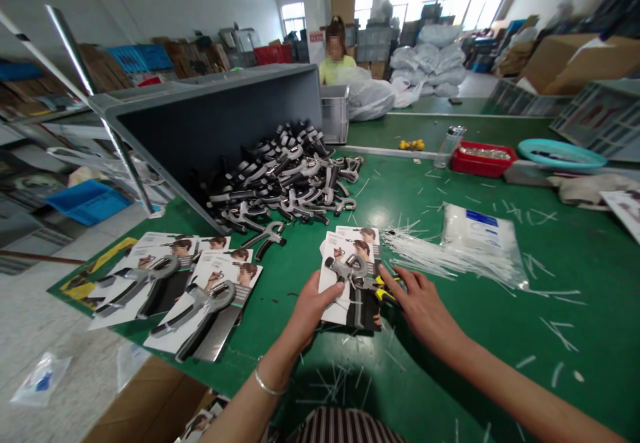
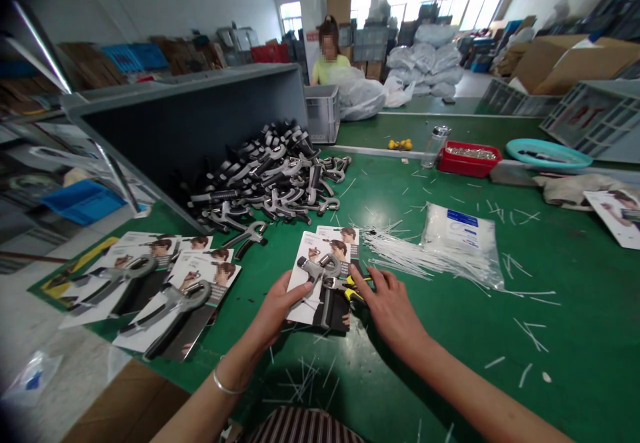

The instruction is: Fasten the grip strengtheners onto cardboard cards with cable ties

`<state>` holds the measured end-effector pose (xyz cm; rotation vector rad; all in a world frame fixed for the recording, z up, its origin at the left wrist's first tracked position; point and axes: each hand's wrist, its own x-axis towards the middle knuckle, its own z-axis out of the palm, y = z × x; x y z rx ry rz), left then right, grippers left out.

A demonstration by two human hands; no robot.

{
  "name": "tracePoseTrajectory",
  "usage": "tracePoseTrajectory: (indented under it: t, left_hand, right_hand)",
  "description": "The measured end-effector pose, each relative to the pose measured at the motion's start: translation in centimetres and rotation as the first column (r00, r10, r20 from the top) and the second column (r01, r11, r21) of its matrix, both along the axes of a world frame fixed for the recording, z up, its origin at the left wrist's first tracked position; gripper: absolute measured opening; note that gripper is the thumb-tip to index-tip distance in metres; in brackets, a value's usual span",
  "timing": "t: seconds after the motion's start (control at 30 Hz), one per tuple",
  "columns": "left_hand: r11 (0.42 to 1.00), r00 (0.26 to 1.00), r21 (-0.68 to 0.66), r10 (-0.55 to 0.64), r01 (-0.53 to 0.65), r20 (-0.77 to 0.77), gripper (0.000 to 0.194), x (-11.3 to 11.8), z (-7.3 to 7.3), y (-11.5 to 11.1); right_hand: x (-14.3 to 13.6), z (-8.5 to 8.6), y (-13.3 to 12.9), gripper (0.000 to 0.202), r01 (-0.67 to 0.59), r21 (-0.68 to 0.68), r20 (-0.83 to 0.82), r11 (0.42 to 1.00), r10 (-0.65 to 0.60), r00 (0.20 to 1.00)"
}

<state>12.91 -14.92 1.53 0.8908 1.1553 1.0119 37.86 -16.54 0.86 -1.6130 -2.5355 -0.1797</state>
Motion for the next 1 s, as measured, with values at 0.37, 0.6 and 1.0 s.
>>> tracePoseTrajectory:
  t: [0.37,0.6,1.0]
  left_hand:
    - [1.0,1.0,-0.022,0.016,-0.016,-0.014,0.048,-0.1,-0.6,0.2]
    - [0.901,0.91,0.131,0.402,-0.413,0.101,0.043,1.7,-0.7,0.9]
    - [0.857,0.881,0.233,0.473,-0.46,0.001,0.05,2.9,0.5,0.8]
  right_hand:
    - [-0.6,1.1,0.6,0.035,-0.217,-0.431,-0.348,0.876,0.06,0.936]
    - [-3.9,1.1,-2.5,0.046,-0.208,-0.475,-0.599,0.855,-0.14,0.789]
    - [-7.6,-1.4,-3.0,0.057,-0.049,-0.296,-0.654,0.954,-0.165,0.738]
